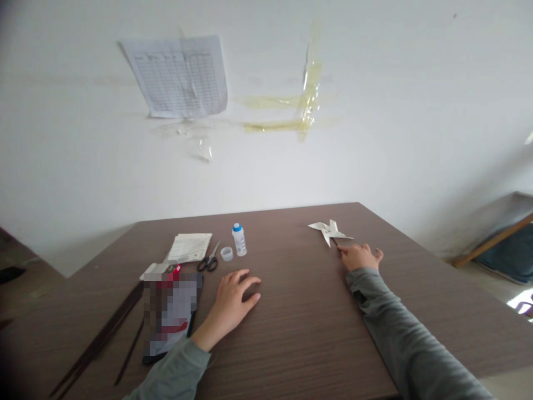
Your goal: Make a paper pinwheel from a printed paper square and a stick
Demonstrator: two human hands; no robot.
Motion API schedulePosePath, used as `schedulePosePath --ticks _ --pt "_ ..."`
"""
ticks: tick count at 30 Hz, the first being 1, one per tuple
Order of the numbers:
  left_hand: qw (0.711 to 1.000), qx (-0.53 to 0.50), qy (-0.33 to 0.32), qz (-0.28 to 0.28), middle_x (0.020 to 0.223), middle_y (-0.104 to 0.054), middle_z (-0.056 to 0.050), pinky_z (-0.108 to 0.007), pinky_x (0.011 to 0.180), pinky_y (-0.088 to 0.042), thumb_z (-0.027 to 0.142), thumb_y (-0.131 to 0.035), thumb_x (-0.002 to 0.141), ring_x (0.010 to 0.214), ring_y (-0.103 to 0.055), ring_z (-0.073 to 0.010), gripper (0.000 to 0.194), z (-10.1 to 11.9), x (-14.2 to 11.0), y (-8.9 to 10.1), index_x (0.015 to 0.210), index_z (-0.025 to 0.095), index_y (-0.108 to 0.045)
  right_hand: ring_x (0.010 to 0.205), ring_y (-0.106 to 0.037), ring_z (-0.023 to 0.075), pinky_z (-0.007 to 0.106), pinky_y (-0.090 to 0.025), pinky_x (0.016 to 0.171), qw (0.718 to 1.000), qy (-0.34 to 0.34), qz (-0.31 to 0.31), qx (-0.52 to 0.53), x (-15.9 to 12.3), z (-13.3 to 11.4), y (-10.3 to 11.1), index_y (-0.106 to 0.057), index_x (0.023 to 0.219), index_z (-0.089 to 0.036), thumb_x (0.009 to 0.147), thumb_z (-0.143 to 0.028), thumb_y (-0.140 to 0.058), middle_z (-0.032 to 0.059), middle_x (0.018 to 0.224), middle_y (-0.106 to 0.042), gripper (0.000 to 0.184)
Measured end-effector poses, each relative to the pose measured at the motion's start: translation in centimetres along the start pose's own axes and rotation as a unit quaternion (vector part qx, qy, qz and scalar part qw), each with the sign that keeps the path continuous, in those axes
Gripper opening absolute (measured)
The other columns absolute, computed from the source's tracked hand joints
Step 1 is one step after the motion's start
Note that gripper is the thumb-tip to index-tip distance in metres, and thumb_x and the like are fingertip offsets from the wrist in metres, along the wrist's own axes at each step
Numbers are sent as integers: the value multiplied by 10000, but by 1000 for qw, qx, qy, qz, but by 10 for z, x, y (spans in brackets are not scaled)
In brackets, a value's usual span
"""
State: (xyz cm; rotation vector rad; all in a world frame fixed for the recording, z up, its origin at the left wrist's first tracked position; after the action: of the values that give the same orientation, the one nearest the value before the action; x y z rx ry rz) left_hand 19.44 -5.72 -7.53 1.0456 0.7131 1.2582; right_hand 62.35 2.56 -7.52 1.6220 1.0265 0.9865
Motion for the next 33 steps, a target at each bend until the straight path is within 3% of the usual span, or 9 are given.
schedulePosePath --ticks 6,10,13,16,18,20,24,27,33 --pt "1000 5 0 -7 1788 -818 -156 -786 1514 -518 282 -938 1121 1728 -719 -488 371 2 -1 3 1478 366 -994 1505 -781 490 873 -433 1365 999 -36 -13 -18 -1 6 4 -1033 1315 -483 1188 -279 -606 95 1458 -970 490" --pt "1000 10 -12 -3 1779 -825 -148 -791 1493 -542 283 -929 1127 1710 -731 -487 369 3 -2 3 1479 374 -990 1556 -760 495 827 -422 1393 998 -58 -9 -34 -4 2 5 -1023 1429 -459 1219 -289 -592 119 1560 -950 508" --pt "1000 15 -16 5 1777 -822 -152 -804 1482 -551 291 -921 1133 1694 -735 -491 396 3 -3 2 1513 380 -984 1479 -785 485 818 -453 1379 998 -56 12 -37 -4 3 5 -1014 1477 -423 1207 -341 -623 142 1484 -964 481" --pt "999 28 -21 5 1795 -811 -142 -814 1489 -538 309 -884 1156 1689 -728 -485 442 3 -3 -1 1578 409 -966 1376 -796 472 819 -493 1330 997 -13 75 -24 -8 -1 7 -1009 1478 -399 1203 -385 -613 154 1376 -965 483" --pt "999 36 -27 4 1799 -809 -139 -810 1488 -540 319 -851 1170 1681 -723 -481 454 3 -3 -3 1600 418 -959 1376 -783 478 800 -502 1327 988 46 148 -3 -17 -14 10 -1008 1478 -353 1219 -373 -569 185 1380 -949 510" --pt "999 40 -33 10 1792 -814 -138 -809 1478 -550 325 -834 1173 1666 -723 -478 459 3 -3 -4 1604 421 -958 1399 -777 485 786 -505 1356 980 104 167 23 -30 -35 7 -999 1504 -319 1236 -375 -548 205 1412 -933 529" --pt "998 38 -42 21 1783 -824 -140 -807 1464 -564 330 -832 1169 1639 -730 -474 459 1 -4 -4 1599 423 -962 1461 -786 487 750 -586 1365 956 263 100 79 -60 -98 -12 -971 1565 -351 1216 -371 -619 169 1516 -924 496" --pt "998 45 -48 16 1792 -820 -142 -805 1468 -566 345 -818 1181 1655 -722 -479 470 1 -4 -3 1622 431 -954 1612 -758 501 746 -587 1435 925 360 36 119 -80 -135 -29 -909 1686 -307 1249 -400 -629 173 1764 -844 528" --pt "998 54 -43 -6 1859 -781 -140 -822 1494 -540 368 -796 1201 1718 -693 -498 508 2 -6 -1 1683 466 -921 1847 -625 455 782 -497 1540 888 429 -104 126 -91 -158 -63 -770 1857 -374 1276 -462 -665 114 2006 -657 597"
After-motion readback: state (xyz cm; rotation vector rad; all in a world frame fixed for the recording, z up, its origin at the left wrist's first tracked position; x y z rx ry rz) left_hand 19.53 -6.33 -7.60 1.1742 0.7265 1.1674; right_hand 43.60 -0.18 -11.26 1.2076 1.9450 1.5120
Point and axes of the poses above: each hand's wrist, its own x-axis towards the middle knuckle, its own y-axis out of the back of the hand, z = x × y, the point moved 6 cm from there along x, towards the middle knuckle
